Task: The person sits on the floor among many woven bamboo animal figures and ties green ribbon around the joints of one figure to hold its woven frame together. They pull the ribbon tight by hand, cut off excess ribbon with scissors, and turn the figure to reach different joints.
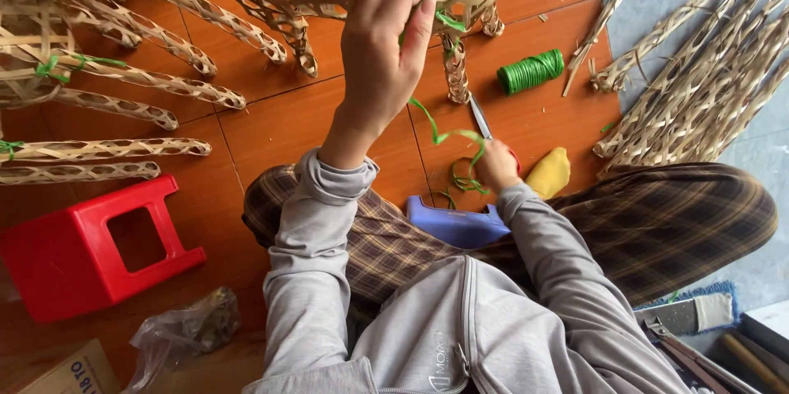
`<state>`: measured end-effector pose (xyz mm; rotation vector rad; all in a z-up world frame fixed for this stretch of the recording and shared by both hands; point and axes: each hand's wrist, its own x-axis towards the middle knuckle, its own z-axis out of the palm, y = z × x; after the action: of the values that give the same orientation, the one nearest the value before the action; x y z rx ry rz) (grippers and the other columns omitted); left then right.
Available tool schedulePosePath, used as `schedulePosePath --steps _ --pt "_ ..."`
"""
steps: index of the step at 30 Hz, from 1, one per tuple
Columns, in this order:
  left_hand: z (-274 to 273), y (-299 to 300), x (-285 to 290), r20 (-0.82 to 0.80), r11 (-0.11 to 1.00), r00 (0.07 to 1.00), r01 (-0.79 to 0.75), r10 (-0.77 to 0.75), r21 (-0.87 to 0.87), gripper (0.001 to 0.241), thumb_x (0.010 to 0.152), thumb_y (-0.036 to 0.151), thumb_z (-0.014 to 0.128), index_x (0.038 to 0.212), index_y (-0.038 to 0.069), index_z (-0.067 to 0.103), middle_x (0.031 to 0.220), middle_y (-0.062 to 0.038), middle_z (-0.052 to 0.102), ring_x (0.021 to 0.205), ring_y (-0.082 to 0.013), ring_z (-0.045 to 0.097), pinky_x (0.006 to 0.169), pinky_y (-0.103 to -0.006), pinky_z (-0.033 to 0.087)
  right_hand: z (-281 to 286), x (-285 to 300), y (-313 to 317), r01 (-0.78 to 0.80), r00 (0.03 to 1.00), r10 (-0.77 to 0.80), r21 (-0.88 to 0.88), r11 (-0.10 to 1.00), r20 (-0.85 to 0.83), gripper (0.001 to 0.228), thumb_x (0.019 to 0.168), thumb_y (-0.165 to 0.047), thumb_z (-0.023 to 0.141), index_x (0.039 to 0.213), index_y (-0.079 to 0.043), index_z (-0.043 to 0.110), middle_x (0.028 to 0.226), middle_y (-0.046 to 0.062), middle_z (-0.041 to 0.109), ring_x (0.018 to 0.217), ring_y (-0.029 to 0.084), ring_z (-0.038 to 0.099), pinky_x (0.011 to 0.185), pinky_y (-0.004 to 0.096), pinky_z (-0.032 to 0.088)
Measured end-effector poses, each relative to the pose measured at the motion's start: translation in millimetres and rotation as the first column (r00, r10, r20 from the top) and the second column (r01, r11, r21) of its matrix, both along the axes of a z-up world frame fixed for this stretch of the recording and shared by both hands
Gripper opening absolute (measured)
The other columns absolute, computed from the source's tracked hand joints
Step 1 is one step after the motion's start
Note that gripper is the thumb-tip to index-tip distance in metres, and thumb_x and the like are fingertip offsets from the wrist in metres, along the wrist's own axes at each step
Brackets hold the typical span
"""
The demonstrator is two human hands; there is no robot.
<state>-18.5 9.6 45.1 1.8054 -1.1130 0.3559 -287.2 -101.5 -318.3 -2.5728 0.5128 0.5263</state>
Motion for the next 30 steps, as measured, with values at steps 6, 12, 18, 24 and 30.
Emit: schedulePosePath --steps 6,12,18,24,30 --pt "2.9 3.5 7.3 -0.021 0.989 0.990 0.138 -0.137 0.049 0.014 0.114 0.014 0.058 0.106 0.003 0.059 0.104 -0.008 0.062 0.098 -0.0270 0.058 0.089 -0.0399 0.050 -77.3 -38.0 -11.6 0.276 0.961 -0.271 -0.176 0.945 0.052 0.044 0.084 -0.013 0.072 0.122 -0.004 0.052 0.109 0.028 0.060 0.099 0.048 0.063 0.078 0.053 0.056" --pt "5.6 6.6 5.0 -0.114 0.978 0.981 0.168 -0.154 0.127 0.022 0.115 0.016 0.054 0.098 0.001 0.054 0.087 -0.010 0.058 0.085 -0.0268 0.058 0.077 -0.0400 0.048 -53.1 -35.8 -7.5 0.413 0.909 -0.411 -0.023 0.910 0.062 0.065 0.081 -0.006 0.076 0.136 -0.005 0.041 0.111 0.031 0.058 0.099 0.050 0.062 0.082 0.054 0.053" --pt "11.9 13.1 9.4 -0.195 0.970 0.960 0.222 -0.200 0.099 0.026 0.116 0.019 0.050 0.096 0.003 0.054 0.085 -0.008 0.062 0.082 -0.0231 0.062 0.075 -0.0365 0.050 8.1 -5.1 -30.9 0.607 0.791 -0.609 0.184 0.773 -0.053 0.051 0.087 -0.016 0.071 0.131 -0.004 0.048 0.084 0.023 0.066 0.070 0.039 0.066 0.063 0.048 0.053" --pt "18.5 17.5 12.8 -0.283 0.963 0.936 0.248 -0.210 0.105 0.025 0.113 0.020 0.052 0.096 0.001 0.056 0.081 -0.008 0.064 0.075 -0.0223 0.063 0.068 -0.0358 0.049 106.6 18.8 -42.9 0.417 0.402 -0.893 0.909 -0.017 -0.201 0.027 0.102 -0.025 0.066 0.106 0.000 0.057 0.072 0.008 0.060 0.047 0.017 0.057 0.041 0.030 0.042" --pt "18.7 21.4 18.3 -0.326 0.949 0.904 0.310 -0.275 0.059 0.026 0.114 0.021 0.051 0.097 0.002 0.056 0.082 -0.008 0.065 0.074 -0.0202 0.063 0.066 -0.0349 0.049 241.2 28.0 -34.4 0.202 0.582 -0.782 0.892 0.406 0.224 0.033 0.098 -0.028 0.068 0.116 -0.003 0.056 0.077 0.005 0.059 0.056 0.012 0.055 0.047 0.027 0.042"
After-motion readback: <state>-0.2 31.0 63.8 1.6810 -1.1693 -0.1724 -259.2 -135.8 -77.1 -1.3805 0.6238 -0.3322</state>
